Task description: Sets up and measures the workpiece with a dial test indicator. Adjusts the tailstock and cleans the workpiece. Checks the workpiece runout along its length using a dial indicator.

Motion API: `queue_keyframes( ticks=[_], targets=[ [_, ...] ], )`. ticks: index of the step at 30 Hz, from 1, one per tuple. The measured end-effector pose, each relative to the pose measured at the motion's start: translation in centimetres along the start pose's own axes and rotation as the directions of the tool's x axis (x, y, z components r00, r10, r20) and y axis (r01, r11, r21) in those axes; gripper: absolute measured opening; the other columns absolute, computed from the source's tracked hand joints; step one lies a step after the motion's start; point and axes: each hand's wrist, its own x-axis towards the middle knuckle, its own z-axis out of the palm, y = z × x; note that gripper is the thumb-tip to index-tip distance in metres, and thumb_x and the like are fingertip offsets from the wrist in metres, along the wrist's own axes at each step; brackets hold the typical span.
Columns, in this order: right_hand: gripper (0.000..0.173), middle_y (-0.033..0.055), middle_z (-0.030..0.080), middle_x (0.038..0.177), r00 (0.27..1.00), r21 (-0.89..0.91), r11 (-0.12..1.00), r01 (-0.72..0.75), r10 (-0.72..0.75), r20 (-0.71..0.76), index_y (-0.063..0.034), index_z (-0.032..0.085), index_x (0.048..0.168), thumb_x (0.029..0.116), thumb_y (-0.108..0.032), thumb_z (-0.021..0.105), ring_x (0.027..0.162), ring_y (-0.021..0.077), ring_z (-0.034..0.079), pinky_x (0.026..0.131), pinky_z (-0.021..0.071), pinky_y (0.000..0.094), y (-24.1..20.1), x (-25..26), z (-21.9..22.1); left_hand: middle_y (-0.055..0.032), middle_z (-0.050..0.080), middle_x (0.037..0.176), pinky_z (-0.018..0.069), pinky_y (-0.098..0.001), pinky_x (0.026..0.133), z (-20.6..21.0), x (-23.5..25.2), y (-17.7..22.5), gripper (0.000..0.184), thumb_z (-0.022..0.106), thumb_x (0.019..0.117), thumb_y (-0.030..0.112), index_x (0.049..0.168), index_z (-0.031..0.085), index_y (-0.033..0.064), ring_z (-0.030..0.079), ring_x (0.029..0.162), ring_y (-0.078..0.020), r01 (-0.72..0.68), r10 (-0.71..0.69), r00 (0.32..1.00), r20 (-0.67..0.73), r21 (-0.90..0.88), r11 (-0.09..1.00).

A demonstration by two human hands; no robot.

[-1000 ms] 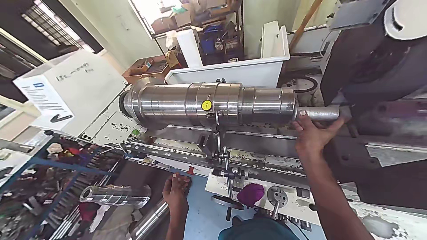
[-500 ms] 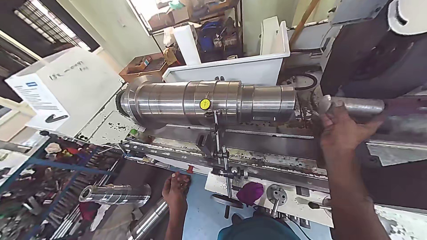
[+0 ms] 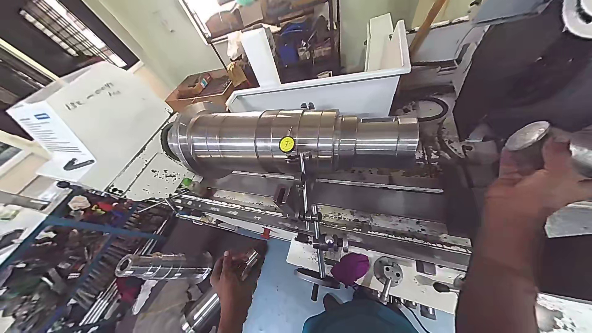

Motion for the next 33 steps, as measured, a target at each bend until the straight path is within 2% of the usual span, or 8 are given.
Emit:
queue_keyframes(
  ticks=[1,3,5,8,15,17,21,33],
  targets=[
    [0.084,0.0133,0.053,0.136,1.0,-0.014,1.0,-0.011,0.011,0.014,-0.0148,0.007,0.159,0.0998,-0.015,0.066,0.105,0.0248,0.068,0.084,0.0628,0.0406,0.8,-1.3,0.3,-0.0039,0.07,0.074,0.06,-0.0285,0.059,-0.4,0.0,0.0,0.024,0.043,0.1103,0.015,0.107,0.06,-0.0007,0.069,0.062,-0.0127,-0.003,0.003,1.0,-0.025,0.002,1.0],
    [0.087,0.0078,0.057,0.127,0.986,-0.129,0.989,-0.067,0.085,0.14,-0.0147,0.01,0.159,0.0974,-0.016,0.07,0.094,0.0156,0.067,0.079,0.0597,0.0336,3.1,-4.2,1.6,-0.0027,0.07,0.074,0.0593,-0.0267,0.058,-0.6,-0.3,-0.3,0.024,0.042,0.1104,0.015,0.106,0.06,0.0002,0.068,0.061,-0.0111,0.002,-0.002,0.999,-0.038,0.004,1.0],
    [0.102,0.0132,0.056,0.127,0.964,-0.146,0.982,-0.116,0.147,0.223,-0.0198,0.006,0.161,0.089,-0.006,0.077,0.089,0.0232,0.07,0.074,0.0633,0.0403,4.8,-4.2,3.1,-0.0025,0.069,0.075,0.0603,-0.0283,0.062,0.2,-0.4,-0.7,0.024,0.042,0.1103,0.016,0.107,0.06,-0.0004,0.068,0.063,-0.0119,0.021,-0.021,1.0,0.004,0.006,1.0],
    [0.108,0.0159,0.056,0.13,0.957,-0.112,0.976,-0.186,0.206,0.204,-0.0262,0.005,0.161,0.0863,-0.004,0.08,0.094,0.03,0.072,0.077,0.0649,0.0454,4.6,-2.9,3.5,-0.0029,0.07,0.073,0.0613,-0.0298,0.061,1.9,-0.6,-0.4,0.026,0.041,0.1108,0.015,0.105,0.061,-0.0008,0.069,0.063,-0.0132,0.032,-0.032,0.996,0.081,-0.007,0.999],
    [0.103,0.013,0.056,0.128,0.948,-0.072,0.979,-0.192,0.204,0.244,-0.0256,0.006,0.16,0.0888,-0.003,0.076,0.092,0.028,0.071,0.079,0.0643,0.0447,3.6,-2.2,2.0,-0.0059,0.072,0.075,0.0602,-0.0277,0.058,2.9,-1.2,-0.5,0.025,0.042,0.1103,0.013,0.106,0.061,-0.0013,0.071,0.063,-0.0143,0.015,-0.014,0.994,0.112,-0.008,1.0],
    [0.103,0.0162,0.058,0.126,0.957,-0.031,0.982,-0.187,0.189,0.219,-0.0239,0.007,0.16,0.0879,-0.001,0.077,0.093,0.0324,0.072,0.079,0.065,0.0498,3.7,-1.7,1.9,-0.0056,0.072,0.074,0.06,-0.0273,0.058,2.9,-1.3,-0.6,0.024,0.042,0.1103,0.013,0.105,0.061,-0.0011,0.07,0.062,-0.0139,0.031,-0.03,0.994,0.103,-0.011,0.999],
    [0.1,0.0141,0.059,0.12,0.964,-0.037,0.981,-0.188,0.192,0.183,-0.0236,0.006,0.159,0.0898,-0.005,0.076,0.09,0.029,0.072,0.076,0.0645,0.0466,3.4,-1.3,1.5,-0.0049,0.071,0.072,0.0591,-0.0263,0.056,3.0,-1.3,-0.7,0.026,0.041,0.1107,0.014,0.104,0.061,-0.0015,0.069,0.06,-0.013,0.055,-0.052,0.995,0.09,-0.029,0.998],
    [0.095,0.0156,0.06,0.127,0.963,-0.036,0.976,-0.213,0.216,0.164,-0.0247,0.004,0.161,0.096,-0.009,0.072,0.098,0.0304,0.072,0.083,0.0636,0.0464,2.9,-1.2,1.0,-0.0062,0.071,0.073,0.0595,-0.0271,0.056,3.8,-1.5,-0.6,0.026,0.041,0.1108,0.015,0.106,0.061,-0.0012,0.07,0.06,-0.014,0.085,-0.082,0.993,0.088,-0.029,0.996]
  ],
)
